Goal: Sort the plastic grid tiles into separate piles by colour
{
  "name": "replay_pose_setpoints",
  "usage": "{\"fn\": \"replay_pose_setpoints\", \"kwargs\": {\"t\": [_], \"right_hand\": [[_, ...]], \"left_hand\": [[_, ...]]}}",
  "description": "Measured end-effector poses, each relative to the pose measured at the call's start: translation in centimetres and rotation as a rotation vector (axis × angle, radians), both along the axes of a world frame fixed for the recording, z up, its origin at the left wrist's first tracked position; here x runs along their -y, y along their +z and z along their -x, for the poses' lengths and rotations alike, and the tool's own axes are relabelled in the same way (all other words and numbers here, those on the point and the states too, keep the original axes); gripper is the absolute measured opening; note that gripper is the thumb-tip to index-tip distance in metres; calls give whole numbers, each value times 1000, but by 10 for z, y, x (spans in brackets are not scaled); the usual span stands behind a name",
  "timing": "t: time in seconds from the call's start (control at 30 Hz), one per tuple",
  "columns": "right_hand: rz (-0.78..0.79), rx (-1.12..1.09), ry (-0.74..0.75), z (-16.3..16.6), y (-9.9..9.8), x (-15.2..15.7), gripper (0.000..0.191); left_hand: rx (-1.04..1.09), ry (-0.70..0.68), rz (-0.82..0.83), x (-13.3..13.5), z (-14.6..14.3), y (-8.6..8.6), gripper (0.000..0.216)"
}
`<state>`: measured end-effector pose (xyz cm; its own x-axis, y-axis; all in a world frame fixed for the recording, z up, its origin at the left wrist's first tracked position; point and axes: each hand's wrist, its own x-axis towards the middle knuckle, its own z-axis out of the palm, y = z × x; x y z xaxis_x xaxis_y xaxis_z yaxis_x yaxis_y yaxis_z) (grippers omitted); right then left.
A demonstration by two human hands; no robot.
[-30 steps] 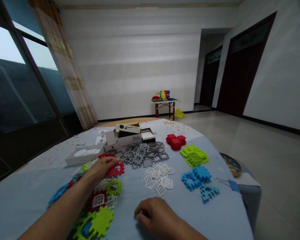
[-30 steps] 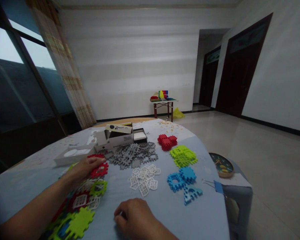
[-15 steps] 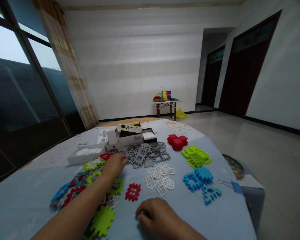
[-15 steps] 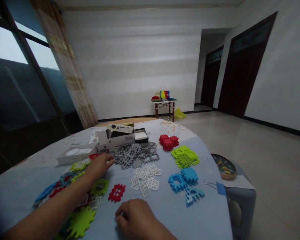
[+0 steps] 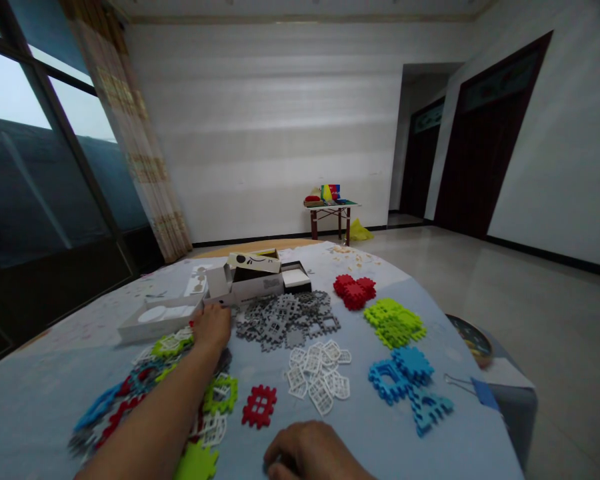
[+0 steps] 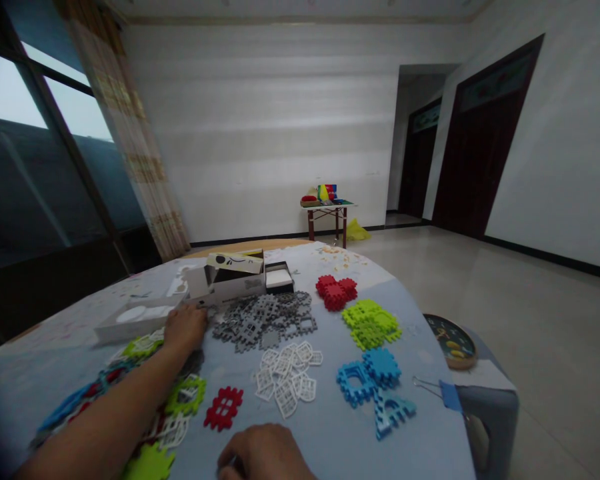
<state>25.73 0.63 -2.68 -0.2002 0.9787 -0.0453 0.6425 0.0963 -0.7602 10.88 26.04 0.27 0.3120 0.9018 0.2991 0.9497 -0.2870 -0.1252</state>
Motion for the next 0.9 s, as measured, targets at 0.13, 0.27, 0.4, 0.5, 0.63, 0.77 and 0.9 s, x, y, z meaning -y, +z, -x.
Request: {"fn": "replay_pose_setpoints", "kwargs": {"t": [0.13,0.27,0.4,0.5,0.63,0.77,0.9], "right_hand": [[-32,0,-17,0,-6,-1,32],[-56,-3,-22,1,-10,-1,32],[-63,-2,-13,1,-10,0,31],[-85,5,-8,1,-9,2,31],[-90,35,7,0,-6,3,31],[-101,78,13,0,-3,3,31],[-117,85,-4,-1,-4,4,30]], "left_hand": [[132,-16,14,4,-1,13,22],[257,-151,75,10,-21,17,28],[353,-202,156,22,-37,18,43],[379,-267,234,42,-32,21,43],[327,-422,407,80,-9,22,43],[170,-443,623,112,9,17,53],[48,-415,665,127,9,15,59]]}}
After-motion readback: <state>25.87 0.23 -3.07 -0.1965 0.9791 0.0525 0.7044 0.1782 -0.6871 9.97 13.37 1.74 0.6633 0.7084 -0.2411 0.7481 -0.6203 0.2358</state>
